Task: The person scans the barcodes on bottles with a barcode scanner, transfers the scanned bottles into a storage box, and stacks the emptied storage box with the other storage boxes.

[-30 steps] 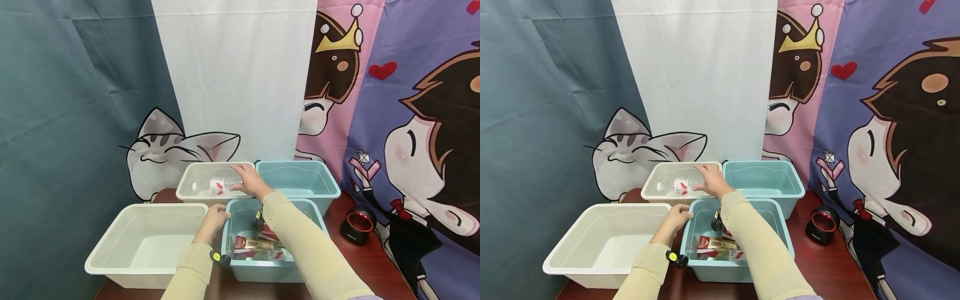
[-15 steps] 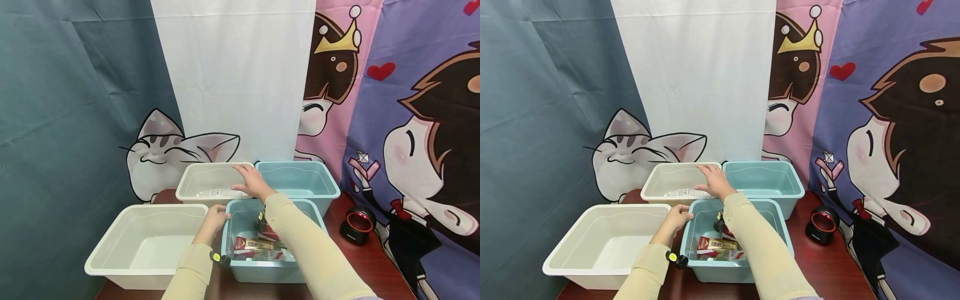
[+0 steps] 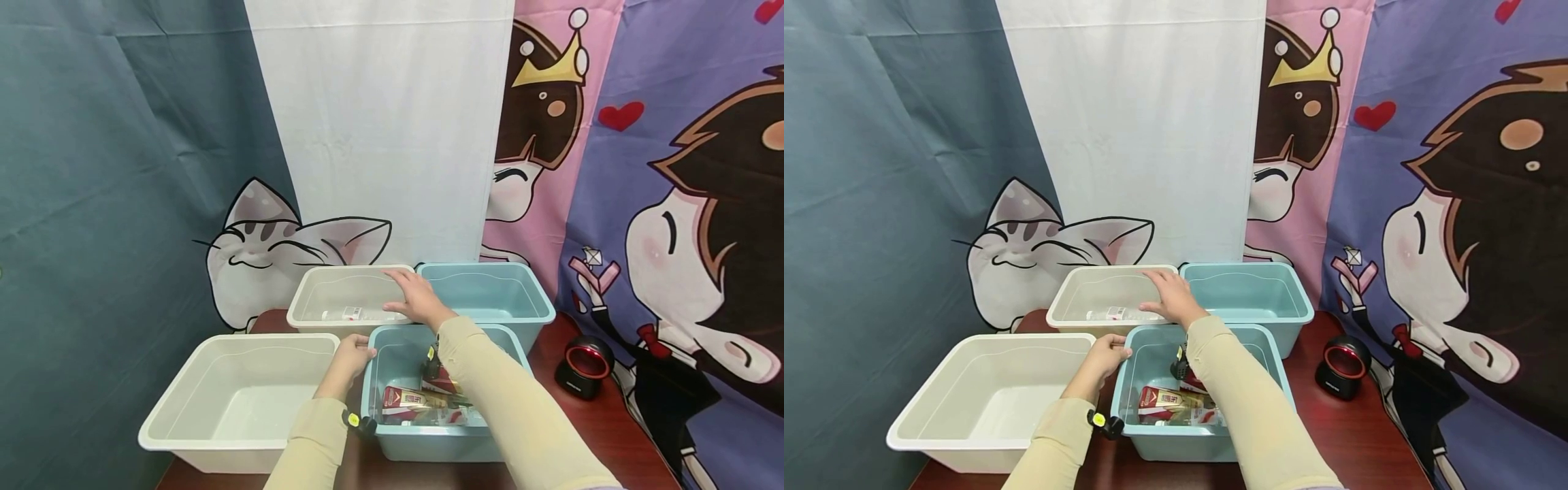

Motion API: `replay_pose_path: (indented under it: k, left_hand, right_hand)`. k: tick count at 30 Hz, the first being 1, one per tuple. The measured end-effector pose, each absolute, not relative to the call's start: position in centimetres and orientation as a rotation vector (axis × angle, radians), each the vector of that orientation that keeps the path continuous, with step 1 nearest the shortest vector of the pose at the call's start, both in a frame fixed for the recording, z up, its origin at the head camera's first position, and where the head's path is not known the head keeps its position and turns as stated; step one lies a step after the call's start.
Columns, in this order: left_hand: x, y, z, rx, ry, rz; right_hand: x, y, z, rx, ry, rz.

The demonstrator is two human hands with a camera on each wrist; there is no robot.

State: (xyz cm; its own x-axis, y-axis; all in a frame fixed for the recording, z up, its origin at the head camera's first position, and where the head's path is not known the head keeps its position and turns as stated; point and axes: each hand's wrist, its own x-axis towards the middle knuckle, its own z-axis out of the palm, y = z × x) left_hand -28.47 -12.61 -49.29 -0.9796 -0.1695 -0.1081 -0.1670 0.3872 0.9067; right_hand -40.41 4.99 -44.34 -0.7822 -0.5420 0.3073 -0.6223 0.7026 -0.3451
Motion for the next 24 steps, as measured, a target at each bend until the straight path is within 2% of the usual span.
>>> replay_pose_path:
  k: [10,24]
  left_hand:
    - [-28.6,-12.6,-49.3,0.329,-2.607,-1.722]
    - [-28.7,-12.6,-49.2,0.331,-2.598,-1.725]
  right_hand:
    - [-40.6,6.6,-43.8,0.928,-2.743,0.743]
    - [-40.3,8.5,-42.4,1.040,-2.787,0.762]
